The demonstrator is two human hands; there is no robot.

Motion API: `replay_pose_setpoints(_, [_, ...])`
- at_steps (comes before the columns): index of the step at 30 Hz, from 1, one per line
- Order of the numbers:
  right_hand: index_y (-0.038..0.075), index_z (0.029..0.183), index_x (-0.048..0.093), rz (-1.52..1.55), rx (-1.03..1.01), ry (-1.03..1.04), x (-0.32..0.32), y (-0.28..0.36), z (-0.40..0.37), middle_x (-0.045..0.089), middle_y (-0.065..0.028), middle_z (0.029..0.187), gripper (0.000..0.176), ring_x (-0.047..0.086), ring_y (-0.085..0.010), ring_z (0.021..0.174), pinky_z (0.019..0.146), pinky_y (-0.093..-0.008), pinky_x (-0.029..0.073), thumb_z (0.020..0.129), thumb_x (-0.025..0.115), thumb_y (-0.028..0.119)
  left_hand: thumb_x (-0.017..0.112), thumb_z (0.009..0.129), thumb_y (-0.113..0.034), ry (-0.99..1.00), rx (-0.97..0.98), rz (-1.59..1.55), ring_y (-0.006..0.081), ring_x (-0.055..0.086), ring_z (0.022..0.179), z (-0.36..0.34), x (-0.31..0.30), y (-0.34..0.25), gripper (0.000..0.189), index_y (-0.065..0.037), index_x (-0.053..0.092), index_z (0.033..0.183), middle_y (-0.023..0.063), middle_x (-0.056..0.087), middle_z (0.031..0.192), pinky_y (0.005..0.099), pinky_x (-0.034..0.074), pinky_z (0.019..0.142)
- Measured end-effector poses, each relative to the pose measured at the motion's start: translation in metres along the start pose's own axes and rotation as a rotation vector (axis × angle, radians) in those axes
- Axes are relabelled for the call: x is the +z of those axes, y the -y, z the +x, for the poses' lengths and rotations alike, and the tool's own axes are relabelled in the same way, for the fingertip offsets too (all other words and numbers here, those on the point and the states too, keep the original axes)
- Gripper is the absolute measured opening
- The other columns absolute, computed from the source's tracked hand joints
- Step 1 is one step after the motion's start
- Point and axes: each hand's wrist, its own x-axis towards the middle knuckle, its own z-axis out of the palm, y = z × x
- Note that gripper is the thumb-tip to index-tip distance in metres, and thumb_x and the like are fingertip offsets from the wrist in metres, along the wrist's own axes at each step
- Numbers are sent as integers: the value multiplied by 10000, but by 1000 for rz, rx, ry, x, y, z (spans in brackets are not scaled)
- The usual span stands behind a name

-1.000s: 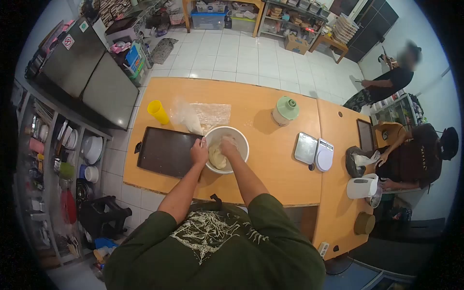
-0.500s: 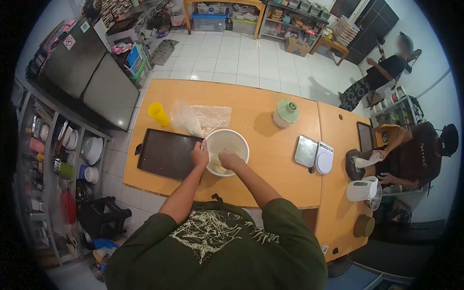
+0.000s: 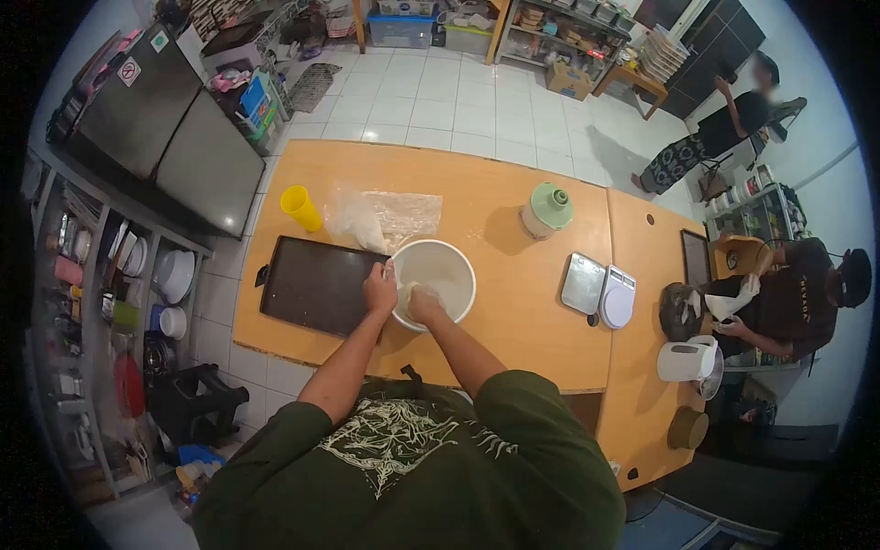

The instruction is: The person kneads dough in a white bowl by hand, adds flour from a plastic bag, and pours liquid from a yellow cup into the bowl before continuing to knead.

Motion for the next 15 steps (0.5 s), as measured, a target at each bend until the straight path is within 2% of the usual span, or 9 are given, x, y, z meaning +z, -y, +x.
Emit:
replay_pose_setpoints(1, [15,1004,661,62,102,13,3,-2,8,655,-247,1087,275,634,-381,1040,918,-451,482,842,561,213,524,960,-399,-3,13,-13,465,612,772,2,2,1,372,-47,568,849,238,643,779,546,449,675])
replay_pose_setpoints(5, [21,1012,653,218,229,6,20,-9,30,646,-249,1108,274,624,-387,1061,950,-459,456,851,560,223,521,961,-394,7,20,-20,468,609,781,0,0,2,368,-44,566,860,244,643,796,548,448,676])
replay_pose_setpoints(7, [4,879,689,13,94,-66,17,-14,29,696,-205,920,215,675,-382,897,833,-417,535,807,617,193,517,962,-396,-1,34,-15,469,607,786,3,2,2,370,-43,565,858,245,642,800,549,447,677])
replay_pose_setpoints(8, [4,879,689,16,101,-69,11,-23,30,696,-205,920,215,675,-382,897,833,-417,535,807,617,193,514,962,-397,-7,37,-8,470,606,792,1,3,3,373,-43,565,856,247,642,804,550,446,679])
replay_pose_setpoints(10, [1,873,682,-381,-452,245,-16,-45,42,693,-196,905,201,676,-367,821,800,-403,542,797,649,185,511,962,-402,-3,40,-7,471,606,799,-2,0,2,377,-44,568,861,247,644,810,554,446,685])
replay_pose_setpoints(11, [1,873,682,-384,-447,235,-22,-52,45,693,-196,905,201,676,-367,821,800,-403,542,797,649,185,508,962,-408,-3,42,-6,471,607,806,0,-1,-1,381,-45,572,865,247,646,815,557,446,692])
replay_pose_setpoints(13, [12,864,665,615,278,280,-6,-82,71,681,-183,865,183,654,-346,737,741,-416,538,793,663,181,506,962,-413,6,27,-19,472,609,808,0,1,-2,380,-50,576,874,246,648,822,559,447,697])
replay_pose_setpoints(14, [12,864,665,613,275,277,7,-93,93,681,-183,865,183,654,-346,737,741,-416,538,793,663,181,504,962,-418,13,-2,-25,473,610,810,1,2,-1,380,-54,581,882,246,650,828,562,447,702])
replay_pose_setpoints(15, [7,882,662,572,125,121,22,-104,116,676,-187,854,187,653,-338,733,730,-425,532,803,646,176,504,962,-418,10,-6,-26,473,610,810,3,3,0,380,-54,581,882,246,650,828,562,447,702])
